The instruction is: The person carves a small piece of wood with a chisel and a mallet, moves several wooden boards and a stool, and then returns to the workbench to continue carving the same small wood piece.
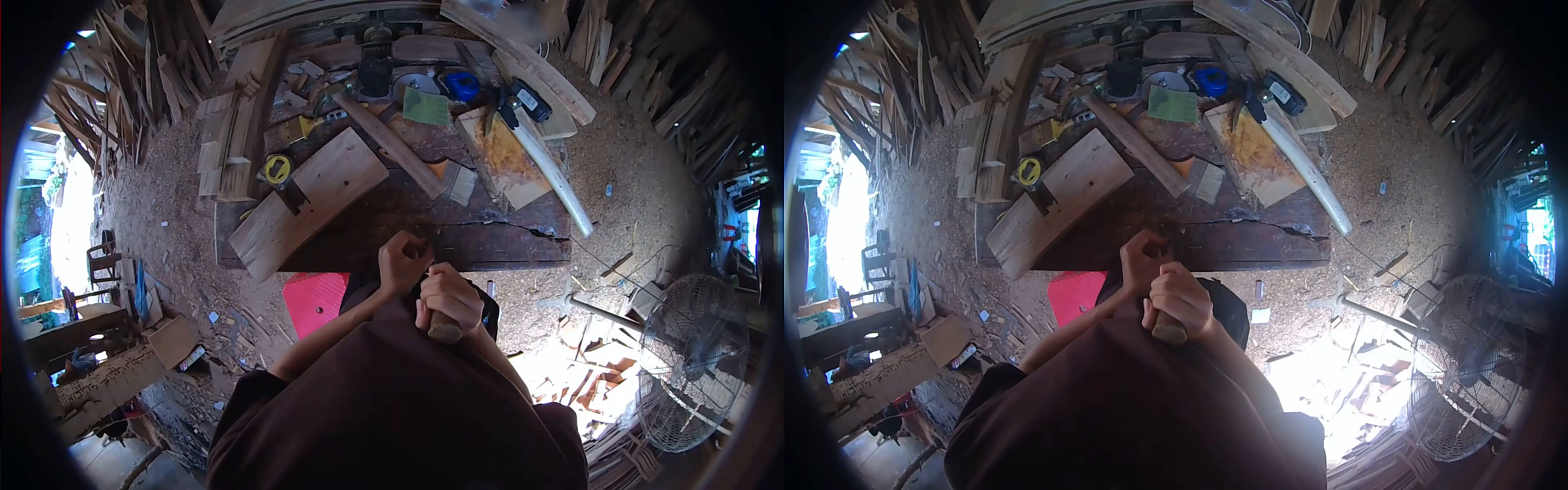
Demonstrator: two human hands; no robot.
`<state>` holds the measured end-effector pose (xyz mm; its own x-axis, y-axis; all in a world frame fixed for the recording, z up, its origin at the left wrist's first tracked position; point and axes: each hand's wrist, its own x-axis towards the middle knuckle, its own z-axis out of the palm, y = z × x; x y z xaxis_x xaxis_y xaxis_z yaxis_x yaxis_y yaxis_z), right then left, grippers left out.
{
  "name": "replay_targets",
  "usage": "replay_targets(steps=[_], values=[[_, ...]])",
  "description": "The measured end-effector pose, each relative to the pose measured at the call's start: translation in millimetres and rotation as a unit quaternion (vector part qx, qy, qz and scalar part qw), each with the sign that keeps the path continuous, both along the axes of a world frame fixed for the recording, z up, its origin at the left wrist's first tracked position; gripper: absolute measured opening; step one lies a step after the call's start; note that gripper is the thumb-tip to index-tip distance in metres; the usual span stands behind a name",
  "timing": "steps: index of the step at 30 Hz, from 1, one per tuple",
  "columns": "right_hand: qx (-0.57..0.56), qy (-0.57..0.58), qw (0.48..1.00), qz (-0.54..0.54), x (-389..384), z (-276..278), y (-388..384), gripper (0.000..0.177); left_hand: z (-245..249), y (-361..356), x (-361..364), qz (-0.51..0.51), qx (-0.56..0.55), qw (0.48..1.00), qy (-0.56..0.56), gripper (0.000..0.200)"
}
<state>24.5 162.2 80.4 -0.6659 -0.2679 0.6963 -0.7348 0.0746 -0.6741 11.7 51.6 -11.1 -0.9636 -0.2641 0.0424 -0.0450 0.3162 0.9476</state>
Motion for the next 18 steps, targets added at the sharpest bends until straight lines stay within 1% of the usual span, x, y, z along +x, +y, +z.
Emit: replay_targets(steps=[4, 6, 10, 12, 13, 15, 16, 18], values=[[0.004, -0.009, 1.000, -0.012, 1, -1, -2, 0.016, 0, -1, 2, -0.005, -0.012, 1.000, 0.001, 0.016], [-0.016, 0.011, 1.000, -0.011, -3, -5, -4, 0.015, 0, -1, 0, -0.007, 0.008, 1.000, -0.016, 0.016], [-0.011, 0.023, 1.000, -0.003, -4, -14, -3, 0.014, 2, -1, 0, -0.007, 0.019, 1.000, -0.008, 0.016], [-0.001, 0.013, 0.999, -0.045, -9, -21, -2, 0.014, 2, 0, 1, -0.003, 0.001, 1.000, 0.028, 0.017], [-0.001, 0.015, 0.999, -0.046, -9, -22, -1, 0.014, 2, 0, 2, -0.003, 0.001, 1.000, 0.029, 0.017], [-0.018, 0.008, 0.999, -0.051, -8, -22, -1, 0.016, 0, -1, 3, 0.005, 0.052, 0.999, -0.012, 0.017], [-0.018, 0.009, 0.999, -0.051, -9, -22, -2, 0.016, -3, -3, 3, 0.005, 0.052, 0.999, -0.012, 0.017], [-0.011, -0.006, 0.998, -0.061, -10, -18, -1, 0.015, -6, -7, 3, -0.021, 0.083, 0.996, -0.028, 0.016]])
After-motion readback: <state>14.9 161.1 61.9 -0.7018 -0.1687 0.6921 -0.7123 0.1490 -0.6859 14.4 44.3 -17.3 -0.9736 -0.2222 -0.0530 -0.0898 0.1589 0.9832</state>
